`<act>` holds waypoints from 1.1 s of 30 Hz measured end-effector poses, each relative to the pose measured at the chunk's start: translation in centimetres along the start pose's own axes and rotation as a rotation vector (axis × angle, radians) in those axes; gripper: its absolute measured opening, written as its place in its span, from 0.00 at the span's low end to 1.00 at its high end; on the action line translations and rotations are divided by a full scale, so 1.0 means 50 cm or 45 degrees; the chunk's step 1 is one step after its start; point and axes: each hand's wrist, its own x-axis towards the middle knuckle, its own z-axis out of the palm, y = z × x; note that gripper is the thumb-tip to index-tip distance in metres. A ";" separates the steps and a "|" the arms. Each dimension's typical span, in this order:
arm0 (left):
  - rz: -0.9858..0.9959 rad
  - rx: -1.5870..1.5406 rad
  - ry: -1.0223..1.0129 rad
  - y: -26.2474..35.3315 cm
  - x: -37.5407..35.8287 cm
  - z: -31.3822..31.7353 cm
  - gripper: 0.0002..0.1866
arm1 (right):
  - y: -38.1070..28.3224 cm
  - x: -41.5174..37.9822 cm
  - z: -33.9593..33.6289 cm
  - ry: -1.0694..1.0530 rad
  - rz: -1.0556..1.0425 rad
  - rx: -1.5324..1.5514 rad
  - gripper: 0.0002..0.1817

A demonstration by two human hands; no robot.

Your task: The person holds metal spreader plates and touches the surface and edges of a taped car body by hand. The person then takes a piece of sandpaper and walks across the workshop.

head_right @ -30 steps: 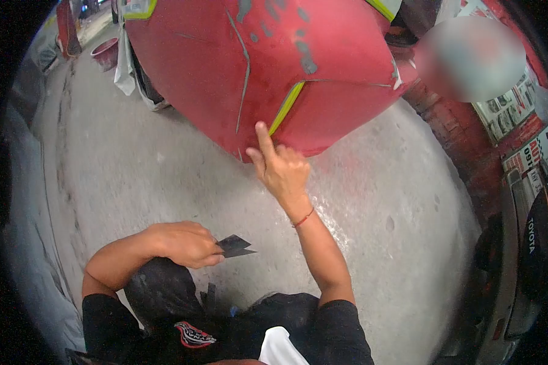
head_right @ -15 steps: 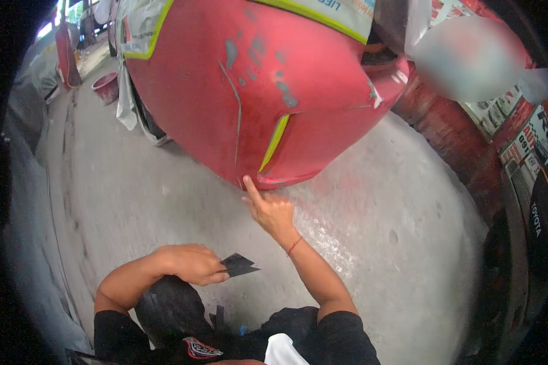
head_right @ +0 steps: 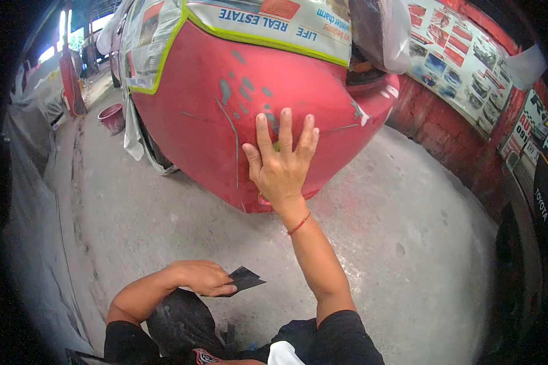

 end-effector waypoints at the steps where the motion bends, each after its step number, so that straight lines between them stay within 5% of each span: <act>1: 0.000 0.003 0.001 0.004 -0.002 -0.004 0.29 | -0.005 -0.008 0.003 0.003 0.000 -0.001 0.29; 17: 0.055 -0.029 0.040 0.003 0.004 0.001 0.29 | -0.042 -0.118 0.023 -0.110 -0.005 0.081 0.29; 33: 0.036 -0.016 0.016 -0.011 0.002 0.005 0.28 | -0.036 -0.042 0.030 0.028 0.142 0.074 0.27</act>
